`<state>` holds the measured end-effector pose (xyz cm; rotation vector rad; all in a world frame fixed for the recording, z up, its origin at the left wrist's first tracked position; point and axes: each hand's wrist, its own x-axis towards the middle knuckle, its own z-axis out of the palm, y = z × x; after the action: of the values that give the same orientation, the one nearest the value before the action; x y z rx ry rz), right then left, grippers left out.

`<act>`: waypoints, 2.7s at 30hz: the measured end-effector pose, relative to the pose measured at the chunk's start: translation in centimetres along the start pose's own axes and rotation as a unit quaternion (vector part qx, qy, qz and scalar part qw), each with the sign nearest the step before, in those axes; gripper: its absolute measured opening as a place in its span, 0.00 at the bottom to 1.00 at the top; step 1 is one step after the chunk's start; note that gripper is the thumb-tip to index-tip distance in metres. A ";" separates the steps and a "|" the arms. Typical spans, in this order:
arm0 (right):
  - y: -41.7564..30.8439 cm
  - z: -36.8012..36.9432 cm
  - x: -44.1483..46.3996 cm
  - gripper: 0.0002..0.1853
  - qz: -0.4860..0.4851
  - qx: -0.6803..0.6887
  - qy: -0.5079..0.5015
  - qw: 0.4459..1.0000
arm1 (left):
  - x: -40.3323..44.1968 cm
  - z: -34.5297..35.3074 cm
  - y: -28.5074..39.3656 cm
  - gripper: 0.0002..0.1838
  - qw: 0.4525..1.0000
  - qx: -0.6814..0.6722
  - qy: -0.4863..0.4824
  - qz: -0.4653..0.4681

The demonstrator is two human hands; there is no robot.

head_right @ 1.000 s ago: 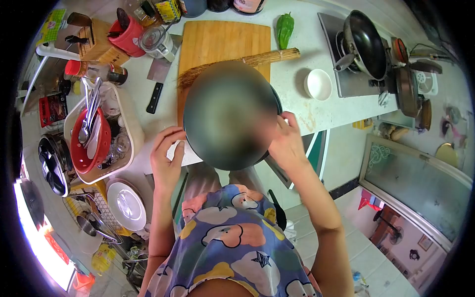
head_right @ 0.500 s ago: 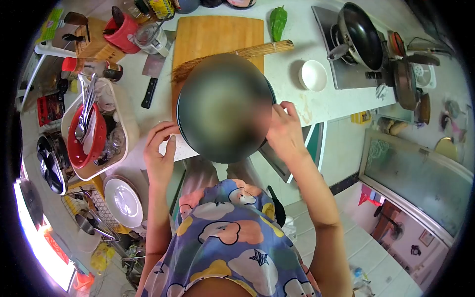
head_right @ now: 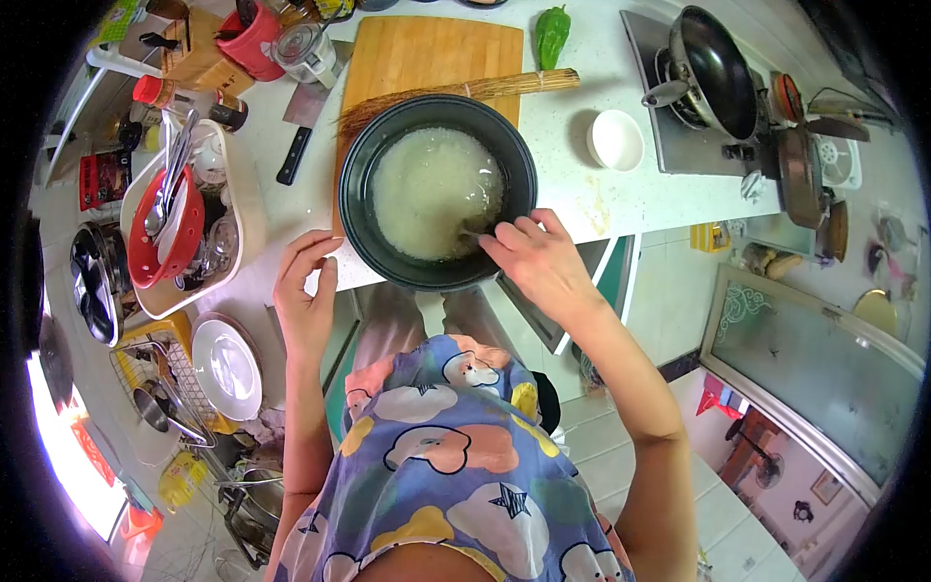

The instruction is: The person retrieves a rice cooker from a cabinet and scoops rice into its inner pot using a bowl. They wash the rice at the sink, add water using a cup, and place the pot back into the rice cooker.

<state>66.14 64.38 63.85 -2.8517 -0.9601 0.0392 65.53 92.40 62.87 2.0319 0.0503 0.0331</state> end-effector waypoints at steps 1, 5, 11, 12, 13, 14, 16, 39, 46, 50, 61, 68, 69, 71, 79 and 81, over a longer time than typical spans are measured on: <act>-0.1 0.1 0.2 0.16 0.017 0.008 0.014 1.000 | -0.2 0.0 0.0 0.11 1.000 0.002 0.001 0.003; -0.1 -0.6 -0.4 0.16 0.068 0.031 0.037 0.996 | -0.9 -0.1 0.1 0.11 1.000 0.010 0.010 0.001; -1.5 -0.2 -1.0 0.15 0.049 0.060 0.015 0.997 | -2.0 0.0 0.1 0.11 1.000 0.017 0.016 -0.011; -1.7 0.4 -0.4 0.15 0.046 0.059 0.031 0.997 | -2.1 0.0 0.3 0.11 1.000 0.020 0.016 -0.013; -1.7 1.0 0.2 0.15 0.043 0.058 0.046 0.996 | -2.2 0.0 0.5 0.10 1.000 0.024 0.016 -0.013; -1.5 1.9 0.6 0.15 0.048 0.060 0.057 0.995 | -2.3 0.0 0.7 0.10 0.999 0.029 0.015 -0.013; -1.0 2.9 1.8 0.15 0.063 0.066 0.075 0.993 | -2.5 -0.1 0.8 0.10 0.999 0.036 0.015 -0.011; -5.2 5.2 5.0 0.13 0.160 0.046 0.155 0.974 | -2.5 -0.4 0.1 0.11 0.999 0.046 -0.001 0.009; -5.6 3.3 1.7 0.12 0.133 0.088 0.107 0.981 | -2.1 -0.1 -0.1 0.10 0.999 0.029 0.017 0.017; -4.1 4.1 3.2 0.12 0.147 0.071 0.129 0.978 | -1.9 -0.1 -0.1 0.11 0.999 0.026 0.006 0.018; -0.7 3.9 3.9 0.10 0.240 -0.063 0.171 0.954 | -1.2 -0.7 -0.9 0.11 1.000 0.017 0.010 0.010; -5.0 2.8 0.7 0.12 0.210 -0.020 0.118 0.970 | -0.1 -0.5 -1.1 0.11 1.000 -0.013 0.002 -0.002; -5.6 2.1 0.1 0.12 0.212 -0.013 0.107 0.971 | 0.1 -0.5 -1.2 0.11 1.000 -0.014 0.001 0.001; -6.0 1.5 -0.7 0.13 0.205 0.000 0.088 0.975 | 0.5 -0.5 -1.1 0.11 1.000 -0.013 -0.006 0.005; -2.8 1.1 0.4 0.16 0.222 -0.059 0.076 0.970 | 1.7 -0.4 -1.1 0.11 0.999 -0.020 -0.025 0.028; -2.2 1.3 1.2 0.15 0.242 -0.086 0.112 0.960 | 1.9 -0.4 -1.0 0.11 0.999 -0.022 -0.029 0.027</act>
<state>65.65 66.99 62.92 -3.0866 -0.2195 -0.3264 67.40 93.34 62.17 1.9885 -0.0406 0.0100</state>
